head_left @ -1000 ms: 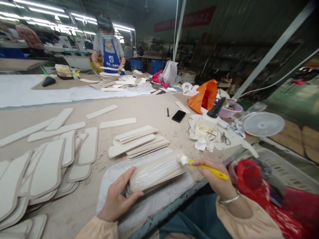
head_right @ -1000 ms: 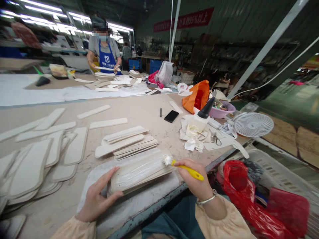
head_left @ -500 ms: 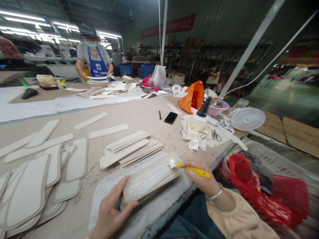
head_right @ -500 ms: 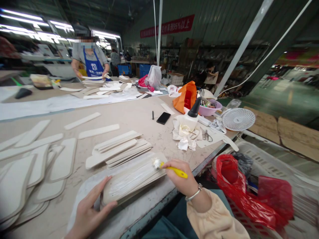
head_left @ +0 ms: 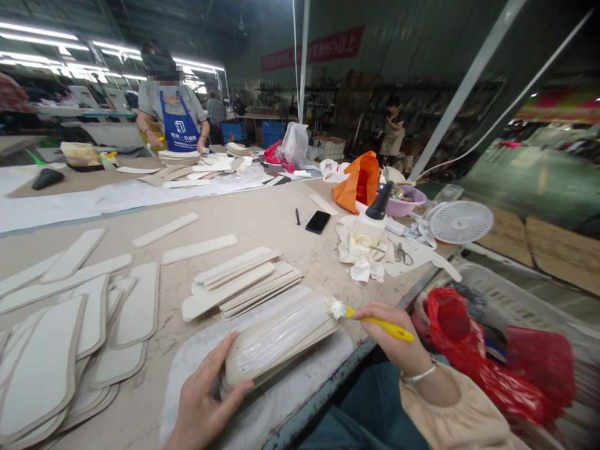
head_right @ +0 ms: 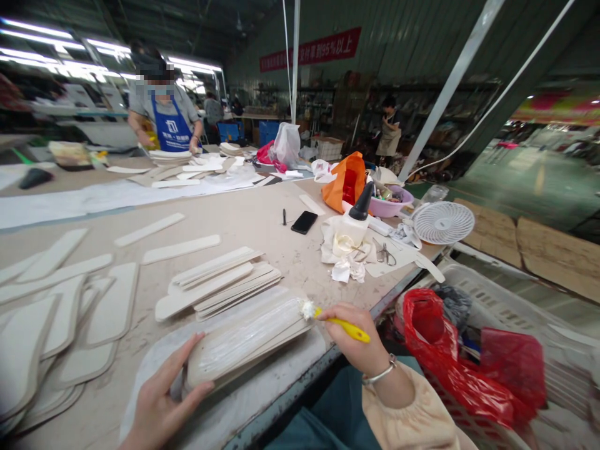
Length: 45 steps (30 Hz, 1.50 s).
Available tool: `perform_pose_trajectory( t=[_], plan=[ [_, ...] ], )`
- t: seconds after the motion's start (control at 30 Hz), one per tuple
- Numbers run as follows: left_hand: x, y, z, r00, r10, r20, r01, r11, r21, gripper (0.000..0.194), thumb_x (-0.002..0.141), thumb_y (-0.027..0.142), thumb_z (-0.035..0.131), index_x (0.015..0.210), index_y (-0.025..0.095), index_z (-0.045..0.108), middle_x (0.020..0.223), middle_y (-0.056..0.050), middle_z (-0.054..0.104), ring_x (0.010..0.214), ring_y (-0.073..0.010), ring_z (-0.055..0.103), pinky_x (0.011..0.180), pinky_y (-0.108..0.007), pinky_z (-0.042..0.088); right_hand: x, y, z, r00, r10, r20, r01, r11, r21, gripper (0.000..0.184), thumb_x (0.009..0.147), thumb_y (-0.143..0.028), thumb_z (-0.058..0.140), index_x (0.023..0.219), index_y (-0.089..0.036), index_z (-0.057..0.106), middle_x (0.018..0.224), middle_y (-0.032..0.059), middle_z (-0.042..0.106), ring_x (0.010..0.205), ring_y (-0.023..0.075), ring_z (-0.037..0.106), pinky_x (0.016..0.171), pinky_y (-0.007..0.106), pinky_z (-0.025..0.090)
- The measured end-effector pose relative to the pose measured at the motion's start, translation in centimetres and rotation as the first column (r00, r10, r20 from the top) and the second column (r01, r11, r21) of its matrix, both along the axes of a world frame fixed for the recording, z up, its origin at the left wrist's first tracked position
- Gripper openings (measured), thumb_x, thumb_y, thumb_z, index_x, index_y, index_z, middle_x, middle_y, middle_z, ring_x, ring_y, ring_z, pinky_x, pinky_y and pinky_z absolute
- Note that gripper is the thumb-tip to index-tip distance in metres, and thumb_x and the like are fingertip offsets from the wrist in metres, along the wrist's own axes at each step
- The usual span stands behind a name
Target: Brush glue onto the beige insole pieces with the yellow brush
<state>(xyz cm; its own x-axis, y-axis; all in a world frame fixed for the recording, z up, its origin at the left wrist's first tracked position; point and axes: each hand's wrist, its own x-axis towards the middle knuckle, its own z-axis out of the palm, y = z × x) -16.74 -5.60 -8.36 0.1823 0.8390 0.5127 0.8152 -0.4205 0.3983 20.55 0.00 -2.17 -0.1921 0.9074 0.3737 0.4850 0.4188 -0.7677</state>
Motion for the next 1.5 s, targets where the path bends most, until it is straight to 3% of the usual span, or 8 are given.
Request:
perform_pose_trajectory(
  t=[0.13,0.3,0.53,0.67,0.8,1.0,1.23,1.5],
  plan=[
    [0.0,-0.1,-0.2,1.0,-0.004,0.0,0.004,1.0,-0.014,0.074,0.077,0.045,0.067,0.141,0.02,0.038,0.129,-0.013,0.061,0.115,-0.0285,0.06,0.097,-0.04,0.051,0.0,0.4,0.4,0.997,-0.073,-0.028,0.074,0.996,0.044,0.017,0.082,-0.018,0.055,0.081,-0.019,0.072,0.074,0.004,0.067,0.07,0.0179,0.062,0.064,0.029,0.049],
    [-0.1,-0.1,-0.3,1.0,0.007,-0.02,-0.007,1.0,-0.01,0.073,0.078,0.045,0.066,0.141,0.019,0.039,0.129,-0.013,0.061,0.114,-0.0285,0.061,0.095,-0.04,0.052,-2.4,1.1,0.0,0.998,0.016,-0.055,-0.013,0.999,0.049,0.017,0.082,-0.016,0.055,0.082,-0.019,0.072,0.073,0.0036,0.067,0.069,0.0163,0.063,0.065,0.028,0.05],
    [-0.1,0.0,-0.1,1.0,-0.006,-0.003,0.006,1.0,-0.015,0.075,0.077,0.043,0.067,0.142,0.02,0.037,0.131,-0.014,0.059,0.116,-0.0287,0.06,0.096,-0.04,0.052,-1.2,0.9,-0.2,0.99,-0.108,-0.086,0.112,0.993,0.041,0.015,0.083,-0.016,0.056,0.084,-0.019,0.07,0.084,0.0048,0.069,0.08,0.0187,0.065,0.072,0.03,0.05],
    [0.4,-0.2,0.3,0.998,-0.022,0.065,0.024,0.999,-0.035,0.079,0.077,0.041,0.069,0.144,0.02,0.033,0.133,-0.015,0.057,0.12,-0.0296,0.057,0.099,-0.043,0.049,-4.6,-1.1,1.2,0.988,0.076,-0.135,-0.073,0.997,0.025,0.016,0.085,-0.015,0.055,0.085,-0.02,0.07,0.078,0.0035,0.067,0.074,0.0162,0.063,0.067,0.027,0.048],
    [0.7,-0.3,0.4,0.987,-0.025,0.158,0.037,0.997,-0.069,0.087,0.076,0.046,0.069,0.146,0.019,0.027,0.134,-0.016,0.056,0.121,-0.0306,0.055,0.101,-0.044,0.047,-10.0,-2.6,1.2,0.93,0.316,-0.189,-0.322,0.947,0.0,0.02,0.083,-0.012,0.053,0.09,-0.019,0.07,0.071,0.0024,0.062,0.067,0.0137,0.059,0.06,0.025,0.045],
    [0.7,-0.5,0.2,0.98,-0.025,0.198,0.045,0.994,-0.102,0.092,0.074,0.047,0.071,0.148,0.02,0.023,0.134,-0.016,0.056,0.12,-0.0301,0.056,0.101,-0.044,0.046,-13.3,-2.8,0.2,0.891,0.4,-0.216,-0.414,0.91,-0.026,0.024,0.078,-0.008,0.053,0.089,-0.02,0.071,0.073,0.002,0.062,0.069,0.0135,0.06,0.064,0.025,0.047],
    [0.7,-0.4,0.5,0.986,-0.022,0.167,0.036,0.996,-0.086,0.081,0.077,0.043,0.069,0.145,0.023,0.03,0.134,-0.013,0.056,0.123,-0.0287,0.054,0.103,-0.042,0.046,-5.8,-0.6,-0.4,0.987,0.049,-0.153,-0.063,0.994,-0.087,0.015,0.083,-0.02,0.056,0.084,-0.022,0.072,0.085,0.0034,0.07,0.082,0.0183,0.066,0.074,0.027,0.051],
    [-0.8,-1.3,0.0,0.977,-0.073,0.2,0.104,0.983,-0.149,0.069,0.087,0.055,0.048,0.146,0.022,0.031,0.145,-0.013,0.045,0.129,-0.0298,0.047,0.105,-0.043,0.043,-0.2,0.3,-2.3,0.903,-0.286,-0.321,0.267,0.958,-0.101,0.021,0.08,-0.038,0.061,0.089,-0.023,0.072,0.094,0.0055,0.071,0.093,0.0243,0.065,0.081,0.031,0.054]
  ],
)
